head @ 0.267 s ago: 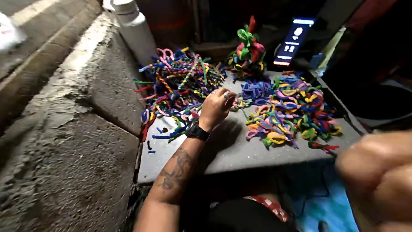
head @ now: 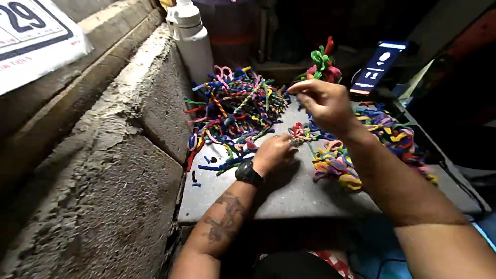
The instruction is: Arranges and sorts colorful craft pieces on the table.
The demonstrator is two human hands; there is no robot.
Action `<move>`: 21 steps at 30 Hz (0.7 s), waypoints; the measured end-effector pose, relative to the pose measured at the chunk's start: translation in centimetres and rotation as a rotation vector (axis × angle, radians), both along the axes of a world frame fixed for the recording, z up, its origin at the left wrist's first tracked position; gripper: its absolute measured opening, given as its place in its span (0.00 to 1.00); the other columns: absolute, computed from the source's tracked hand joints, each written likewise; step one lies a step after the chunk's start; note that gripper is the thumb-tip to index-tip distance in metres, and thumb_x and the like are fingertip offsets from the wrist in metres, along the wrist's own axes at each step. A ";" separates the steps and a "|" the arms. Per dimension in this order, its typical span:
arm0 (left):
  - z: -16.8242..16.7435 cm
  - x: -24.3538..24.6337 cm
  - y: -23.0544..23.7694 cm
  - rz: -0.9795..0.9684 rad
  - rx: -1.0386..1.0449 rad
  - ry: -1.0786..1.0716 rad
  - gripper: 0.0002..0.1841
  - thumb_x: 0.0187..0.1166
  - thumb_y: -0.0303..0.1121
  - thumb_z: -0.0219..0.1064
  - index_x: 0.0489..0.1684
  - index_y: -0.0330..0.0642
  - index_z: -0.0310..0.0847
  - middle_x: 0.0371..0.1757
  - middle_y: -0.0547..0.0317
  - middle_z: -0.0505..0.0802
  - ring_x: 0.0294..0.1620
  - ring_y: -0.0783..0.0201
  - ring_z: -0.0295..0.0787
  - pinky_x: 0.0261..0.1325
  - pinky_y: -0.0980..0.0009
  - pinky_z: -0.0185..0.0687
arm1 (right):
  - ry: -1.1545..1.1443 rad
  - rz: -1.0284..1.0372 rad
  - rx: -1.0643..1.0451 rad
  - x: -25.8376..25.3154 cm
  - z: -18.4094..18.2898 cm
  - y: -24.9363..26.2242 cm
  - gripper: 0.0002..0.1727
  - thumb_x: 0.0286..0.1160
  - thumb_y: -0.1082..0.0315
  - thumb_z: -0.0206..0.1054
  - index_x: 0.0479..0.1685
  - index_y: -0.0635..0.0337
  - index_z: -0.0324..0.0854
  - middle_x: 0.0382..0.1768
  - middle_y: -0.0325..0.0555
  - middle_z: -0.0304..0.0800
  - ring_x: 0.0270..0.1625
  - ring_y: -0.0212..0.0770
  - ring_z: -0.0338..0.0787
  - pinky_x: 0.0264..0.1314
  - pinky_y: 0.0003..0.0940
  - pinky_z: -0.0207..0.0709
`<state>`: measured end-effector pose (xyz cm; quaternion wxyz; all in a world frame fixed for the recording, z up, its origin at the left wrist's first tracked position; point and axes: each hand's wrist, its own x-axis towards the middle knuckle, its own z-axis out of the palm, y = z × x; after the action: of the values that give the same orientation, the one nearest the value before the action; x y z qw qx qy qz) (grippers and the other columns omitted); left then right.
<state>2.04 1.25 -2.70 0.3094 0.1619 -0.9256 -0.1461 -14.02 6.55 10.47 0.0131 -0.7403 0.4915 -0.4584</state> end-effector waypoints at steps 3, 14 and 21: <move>-0.3 -0.7 0.5 -0.152 0.087 -0.201 0.11 0.80 0.36 0.69 0.50 0.41 0.93 0.46 0.49 0.94 0.48 0.51 0.93 0.56 0.50 0.87 | 0.055 -0.189 0.266 -0.6 -2.8 -5.6 0.15 0.87 0.70 0.57 0.60 0.63 0.87 0.54 0.58 0.93 0.52 0.49 0.93 0.61 0.48 0.83; -0.8 -0.8 0.0 -0.061 0.139 -0.315 0.13 0.85 0.40 0.62 0.45 0.42 0.91 0.44 0.50 0.94 0.48 0.50 0.93 0.51 0.45 0.87 | 0.301 0.077 0.295 4.1 -6.8 -10.1 0.11 0.82 0.72 0.64 0.53 0.63 0.91 0.50 0.58 0.93 0.55 0.55 0.93 0.63 0.57 0.83; -0.5 -0.8 0.5 -0.073 0.138 -0.286 0.14 0.86 0.40 0.62 0.49 0.42 0.92 0.48 0.49 0.94 0.54 0.49 0.92 0.59 0.48 0.84 | 0.345 0.038 0.321 5.3 -4.7 -10.0 0.13 0.84 0.70 0.61 0.54 0.64 0.89 0.53 0.59 0.92 0.57 0.57 0.92 0.64 0.59 0.82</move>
<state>1.25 1.74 -3.22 0.1573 0.1680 -0.9532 -0.1960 -8.76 -3.50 5.76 0.0549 -0.8052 0.5391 -0.2410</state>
